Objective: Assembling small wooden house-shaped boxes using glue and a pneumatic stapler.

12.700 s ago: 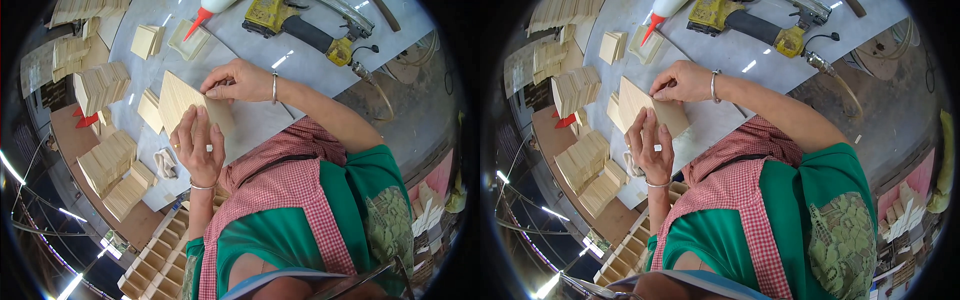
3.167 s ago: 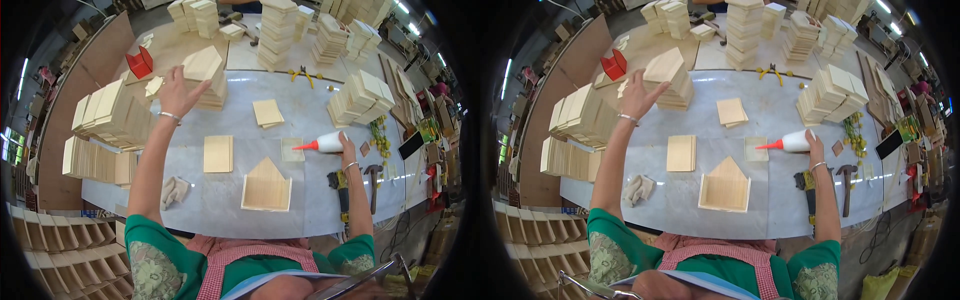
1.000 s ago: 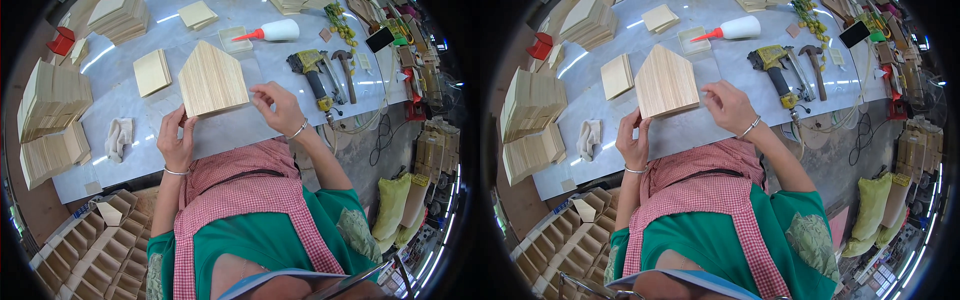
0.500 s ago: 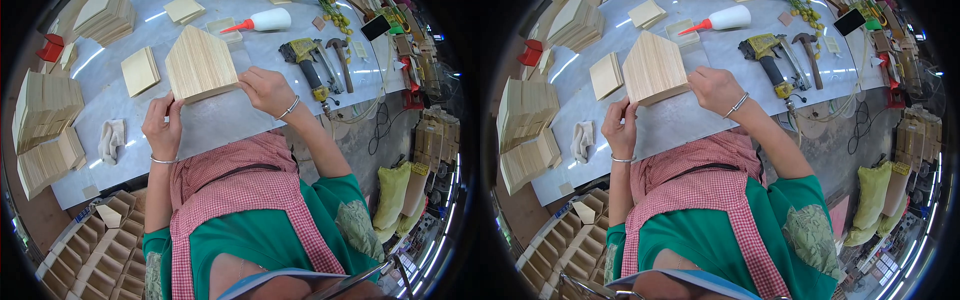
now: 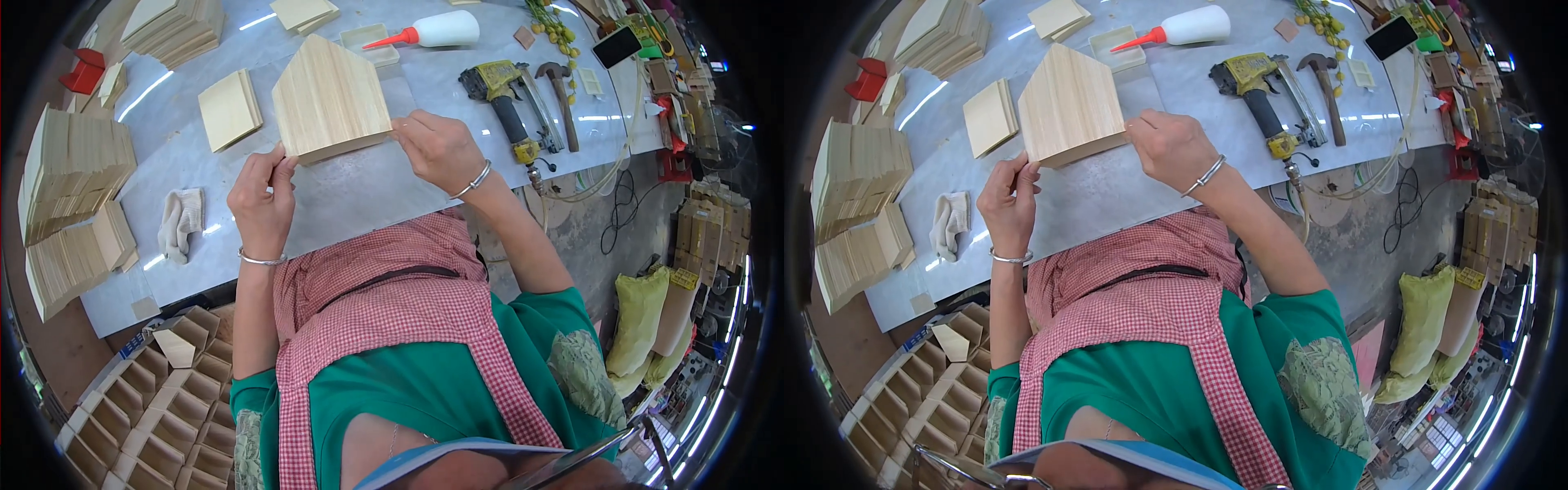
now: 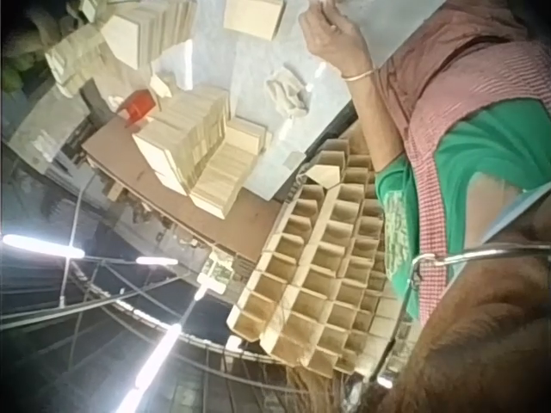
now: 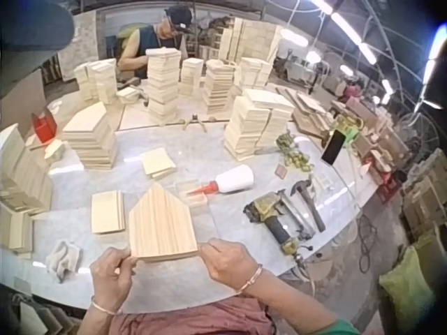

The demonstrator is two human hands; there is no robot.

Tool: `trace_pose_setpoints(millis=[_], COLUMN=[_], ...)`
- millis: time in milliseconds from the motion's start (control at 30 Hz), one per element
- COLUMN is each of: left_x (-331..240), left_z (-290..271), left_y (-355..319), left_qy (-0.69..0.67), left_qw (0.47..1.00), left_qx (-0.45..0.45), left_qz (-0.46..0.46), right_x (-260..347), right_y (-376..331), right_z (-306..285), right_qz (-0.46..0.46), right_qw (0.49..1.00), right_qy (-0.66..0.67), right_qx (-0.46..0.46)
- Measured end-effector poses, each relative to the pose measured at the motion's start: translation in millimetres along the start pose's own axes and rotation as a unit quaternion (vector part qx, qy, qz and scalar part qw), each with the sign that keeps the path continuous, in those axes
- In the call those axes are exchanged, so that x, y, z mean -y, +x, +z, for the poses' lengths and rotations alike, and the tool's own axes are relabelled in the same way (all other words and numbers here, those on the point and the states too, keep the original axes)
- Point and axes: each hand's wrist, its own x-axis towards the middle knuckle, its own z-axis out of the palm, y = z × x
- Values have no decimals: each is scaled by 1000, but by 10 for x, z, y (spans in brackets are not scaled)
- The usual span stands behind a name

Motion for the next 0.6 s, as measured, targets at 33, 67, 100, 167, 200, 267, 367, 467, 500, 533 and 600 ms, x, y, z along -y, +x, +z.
trace_pose_setpoints(millis=[33,67,100,167,200,267,367,467,500,533,600], left_x=[9,12,8,-14,-37,-28,-14,-78,-71,-50,-12], left_z=[-10,-7,3,-23,-26,-53,3,-1,8,16,36], left_y=[2,3,2,-6,-11,-33,-60,-21,-14,-2,11], left_qy=[-17,-12,-20,-22,-41,-59,-84,-67,-69,-36,-8], left_qw=[1000,1000,1000,1000,999,997,996,997,997,998,996], left_qx=[11,7,10,9,19,38,-28,-22,-21,-23,-23], left_qz=[-14,-15,-12,-11,-18,-27,10,22,22,51,81], right_x=[-6,-19,-25,0,4,2,17,-2,-4,3,22], right_y=[0,-9,-11,2,-1,0,14,-1,-3,1,11], right_z=[0,-12,-18,-28,-39,-39,-57,-36,-43,-51,-53], right_qz=[-4,-4,-4,-6,-2,-6,-10,-8,-9,-7,-5], right_qw=[1000,1000,1000,1000,1000,1000,999,999,999,999,999], right_qy=[5,-2,-7,-9,-17,-18,-24,-26,-28,-30,-27], right_qx=[-1,3,8,11,16,19,24,23,23,23,26])
